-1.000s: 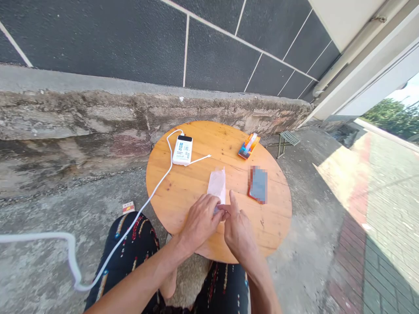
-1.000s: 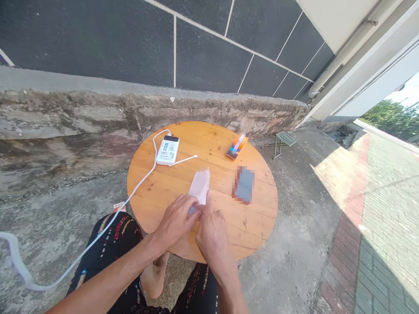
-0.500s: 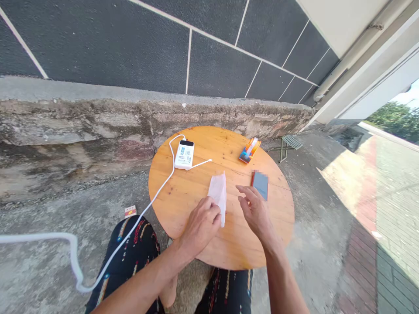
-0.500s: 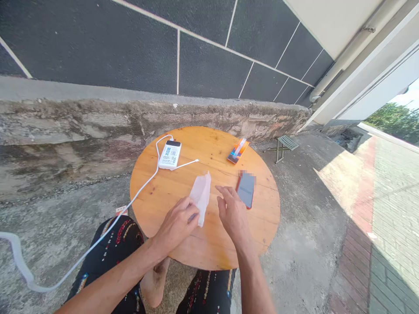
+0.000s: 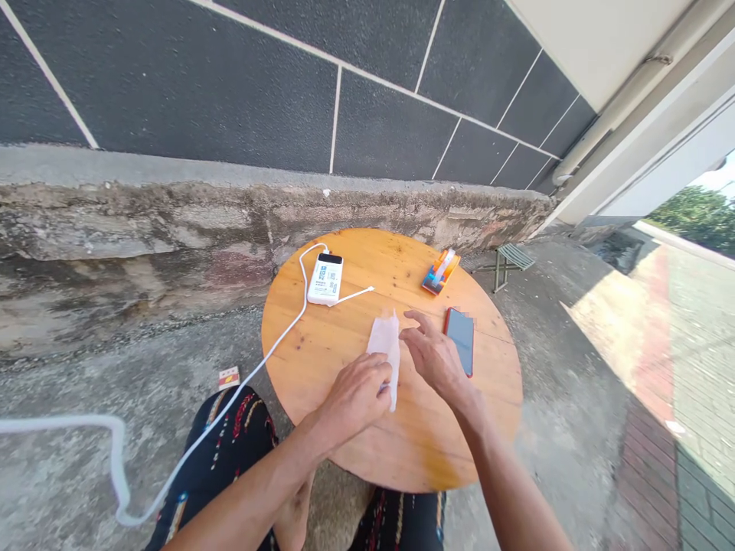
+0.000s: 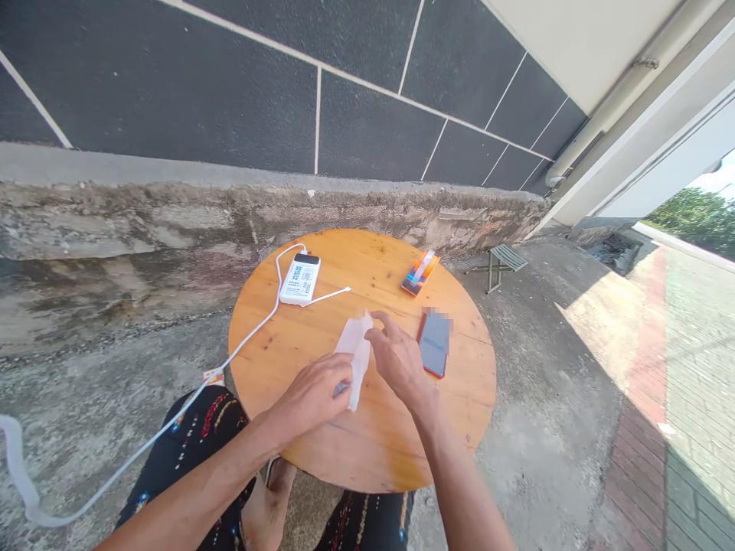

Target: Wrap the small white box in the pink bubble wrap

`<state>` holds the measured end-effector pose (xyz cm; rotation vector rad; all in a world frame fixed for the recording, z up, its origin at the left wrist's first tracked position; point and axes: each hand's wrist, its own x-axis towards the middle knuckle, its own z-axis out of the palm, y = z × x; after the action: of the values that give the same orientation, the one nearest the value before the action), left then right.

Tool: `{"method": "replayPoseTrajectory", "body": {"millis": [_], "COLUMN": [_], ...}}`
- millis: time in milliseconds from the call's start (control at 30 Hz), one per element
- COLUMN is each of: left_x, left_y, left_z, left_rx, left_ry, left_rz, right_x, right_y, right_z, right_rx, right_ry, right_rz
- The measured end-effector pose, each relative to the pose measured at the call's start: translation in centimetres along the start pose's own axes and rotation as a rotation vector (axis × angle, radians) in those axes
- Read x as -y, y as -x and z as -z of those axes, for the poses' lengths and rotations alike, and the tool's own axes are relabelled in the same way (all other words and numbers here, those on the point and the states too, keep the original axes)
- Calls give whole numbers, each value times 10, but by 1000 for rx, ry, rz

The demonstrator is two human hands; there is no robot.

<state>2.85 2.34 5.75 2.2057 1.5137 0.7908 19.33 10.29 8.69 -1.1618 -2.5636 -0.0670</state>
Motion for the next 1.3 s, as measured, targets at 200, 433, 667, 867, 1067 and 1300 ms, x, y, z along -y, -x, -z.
{"method": "replayPoseTrajectory", "body": {"millis": [200, 433, 667, 867, 1067, 1300], "left_x": [-1, -2, -2, -3, -4, 0], "left_y": [0, -3, -3, 6, 9, 10], "left_z": [-1, 5, 4, -2, -3, -10], "left_rx": [-14, 40, 39, -11, -25, -81], "left_ry": [-17, -23, 0, 11, 30, -28], "left_rz": [-6, -1, 16, 65, 59, -47], "right_x": [4, -3, -2, -1, 1, 17], "right_y": [-7, -6, -15, -27, 13, 25], "right_z": [-1, 5, -1, -12, -7, -22], "right_rx": [136, 90, 100, 121, -15, 104], "right_ry": [83, 155, 141, 34, -237, -256], "right_rz": [79, 18, 66, 44, -43, -47]}}
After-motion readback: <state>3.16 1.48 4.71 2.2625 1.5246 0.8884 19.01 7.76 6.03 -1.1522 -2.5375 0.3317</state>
